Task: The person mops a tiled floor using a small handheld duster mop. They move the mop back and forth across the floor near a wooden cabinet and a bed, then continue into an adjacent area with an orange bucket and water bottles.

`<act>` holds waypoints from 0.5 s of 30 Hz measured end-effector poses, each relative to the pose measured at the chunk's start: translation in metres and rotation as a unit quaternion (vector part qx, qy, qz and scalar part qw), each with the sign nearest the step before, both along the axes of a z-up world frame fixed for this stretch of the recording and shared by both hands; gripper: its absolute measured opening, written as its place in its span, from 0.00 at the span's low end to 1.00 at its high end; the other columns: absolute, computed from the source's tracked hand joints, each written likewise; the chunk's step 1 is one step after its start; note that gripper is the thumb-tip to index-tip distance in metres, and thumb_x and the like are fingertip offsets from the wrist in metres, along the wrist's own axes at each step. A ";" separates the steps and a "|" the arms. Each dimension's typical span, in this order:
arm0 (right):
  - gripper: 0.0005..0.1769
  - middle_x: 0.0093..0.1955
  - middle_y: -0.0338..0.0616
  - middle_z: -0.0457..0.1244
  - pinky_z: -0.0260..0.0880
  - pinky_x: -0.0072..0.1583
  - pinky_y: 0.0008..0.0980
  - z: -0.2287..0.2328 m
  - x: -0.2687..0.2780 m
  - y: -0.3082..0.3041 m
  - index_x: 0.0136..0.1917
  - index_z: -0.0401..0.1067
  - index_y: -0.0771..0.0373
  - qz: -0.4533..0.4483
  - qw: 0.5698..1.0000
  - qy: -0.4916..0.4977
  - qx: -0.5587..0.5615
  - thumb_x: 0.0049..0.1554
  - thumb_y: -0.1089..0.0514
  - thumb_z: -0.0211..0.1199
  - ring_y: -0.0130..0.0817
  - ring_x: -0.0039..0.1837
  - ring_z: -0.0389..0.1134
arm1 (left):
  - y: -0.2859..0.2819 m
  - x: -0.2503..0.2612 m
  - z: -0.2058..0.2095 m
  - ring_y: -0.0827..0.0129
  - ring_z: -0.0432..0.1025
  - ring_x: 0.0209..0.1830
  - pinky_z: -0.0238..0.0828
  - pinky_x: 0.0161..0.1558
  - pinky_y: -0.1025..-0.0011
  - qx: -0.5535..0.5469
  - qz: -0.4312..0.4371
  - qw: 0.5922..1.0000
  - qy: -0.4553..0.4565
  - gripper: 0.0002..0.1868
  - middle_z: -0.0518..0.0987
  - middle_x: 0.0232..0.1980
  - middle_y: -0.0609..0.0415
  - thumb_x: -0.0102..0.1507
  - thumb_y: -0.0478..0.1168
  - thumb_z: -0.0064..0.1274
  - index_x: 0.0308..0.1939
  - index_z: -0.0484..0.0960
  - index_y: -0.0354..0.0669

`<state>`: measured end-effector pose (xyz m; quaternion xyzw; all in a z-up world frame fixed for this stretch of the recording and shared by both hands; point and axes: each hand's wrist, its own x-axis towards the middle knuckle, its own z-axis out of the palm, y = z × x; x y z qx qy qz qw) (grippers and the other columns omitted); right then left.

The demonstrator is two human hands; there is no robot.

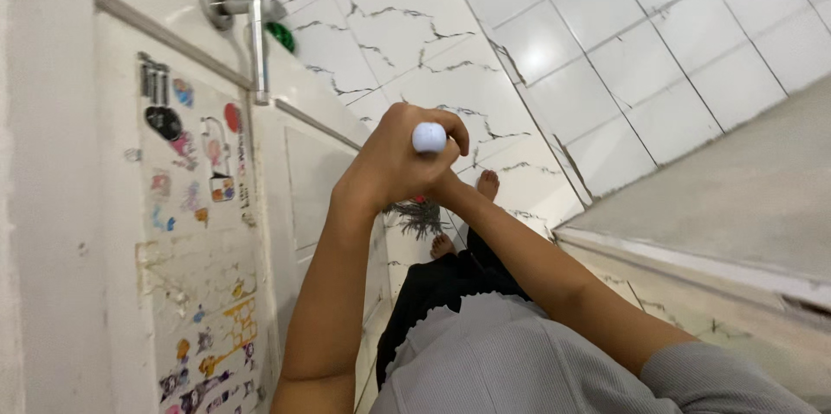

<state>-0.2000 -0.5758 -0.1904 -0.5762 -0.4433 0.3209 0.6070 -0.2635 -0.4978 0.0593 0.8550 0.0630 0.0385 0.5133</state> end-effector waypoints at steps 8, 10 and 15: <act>0.09 0.40 0.40 0.61 0.65 0.46 0.31 -0.087 0.054 -0.051 0.42 0.67 0.64 -0.107 0.988 -0.042 -0.101 0.65 0.62 0.59 0.27 0.43 0.62 | -0.040 0.001 -0.049 0.65 0.79 0.30 0.78 0.38 0.71 -0.007 -0.061 0.984 -0.165 0.06 0.84 0.33 0.50 0.56 0.31 0.51 0.33 0.83 0.38; 0.11 0.37 0.44 0.60 0.63 0.44 0.34 -0.097 0.066 -0.057 0.40 0.65 0.66 -0.175 0.962 -0.168 -0.123 0.64 0.64 0.60 0.32 0.41 0.60 | -0.043 -0.003 -0.074 0.64 0.80 0.32 0.78 0.37 0.71 -0.024 -0.034 0.986 -0.161 0.05 0.84 0.34 0.49 0.57 0.30 0.52 0.35 0.83 0.36; 0.11 0.36 0.49 0.57 0.62 0.45 0.39 -0.103 0.085 -0.062 0.36 0.62 0.68 -0.159 0.963 -0.196 -0.093 0.57 0.69 0.62 0.43 0.40 0.58 | -0.052 -0.015 -0.143 0.62 0.79 0.33 0.76 0.37 0.69 -0.033 0.025 0.990 -0.135 0.07 0.84 0.35 0.48 0.59 0.27 0.50 0.35 0.83 0.36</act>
